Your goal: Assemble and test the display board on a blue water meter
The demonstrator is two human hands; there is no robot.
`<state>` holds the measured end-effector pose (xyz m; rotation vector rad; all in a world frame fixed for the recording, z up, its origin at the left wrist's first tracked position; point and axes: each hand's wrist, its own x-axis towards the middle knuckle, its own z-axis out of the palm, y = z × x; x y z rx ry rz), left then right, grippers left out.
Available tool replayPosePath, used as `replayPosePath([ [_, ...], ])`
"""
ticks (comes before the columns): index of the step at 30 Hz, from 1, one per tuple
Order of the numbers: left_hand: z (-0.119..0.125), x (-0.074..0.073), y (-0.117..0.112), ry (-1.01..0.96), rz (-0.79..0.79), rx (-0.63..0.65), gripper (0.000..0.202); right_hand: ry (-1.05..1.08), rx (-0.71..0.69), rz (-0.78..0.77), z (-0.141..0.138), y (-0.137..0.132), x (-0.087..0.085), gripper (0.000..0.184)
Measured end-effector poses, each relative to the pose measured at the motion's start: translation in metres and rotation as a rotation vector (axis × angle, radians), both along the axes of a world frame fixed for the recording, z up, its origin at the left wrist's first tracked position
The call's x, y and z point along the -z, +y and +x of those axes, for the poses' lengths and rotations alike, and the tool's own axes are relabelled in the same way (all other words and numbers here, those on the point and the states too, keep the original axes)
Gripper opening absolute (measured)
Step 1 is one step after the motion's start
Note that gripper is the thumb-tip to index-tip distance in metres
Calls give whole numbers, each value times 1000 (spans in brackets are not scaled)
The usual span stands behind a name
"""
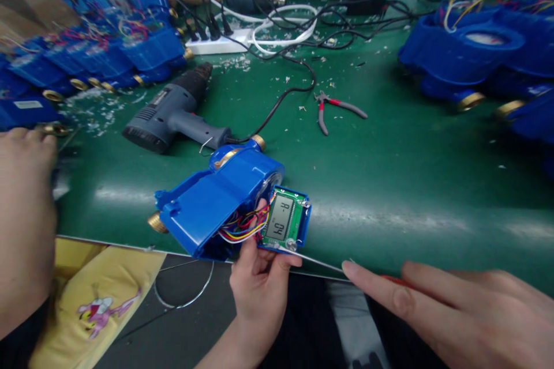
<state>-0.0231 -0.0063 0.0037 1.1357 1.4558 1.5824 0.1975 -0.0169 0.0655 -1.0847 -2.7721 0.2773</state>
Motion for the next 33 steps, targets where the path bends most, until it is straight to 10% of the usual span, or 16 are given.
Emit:
replayPosePath([
  [21, 0, -3, 0, -89, -55, 30, 32, 25, -77, 126, -5, 7, 23, 66],
  [29, -2, 0, -1, -119, -52, 60, 37, 255, -33, -261, -15, 15, 19, 56],
  [33, -2, 0, -1, -83, -62, 72, 34, 216, -17, -57, -12, 11, 25, 58],
])
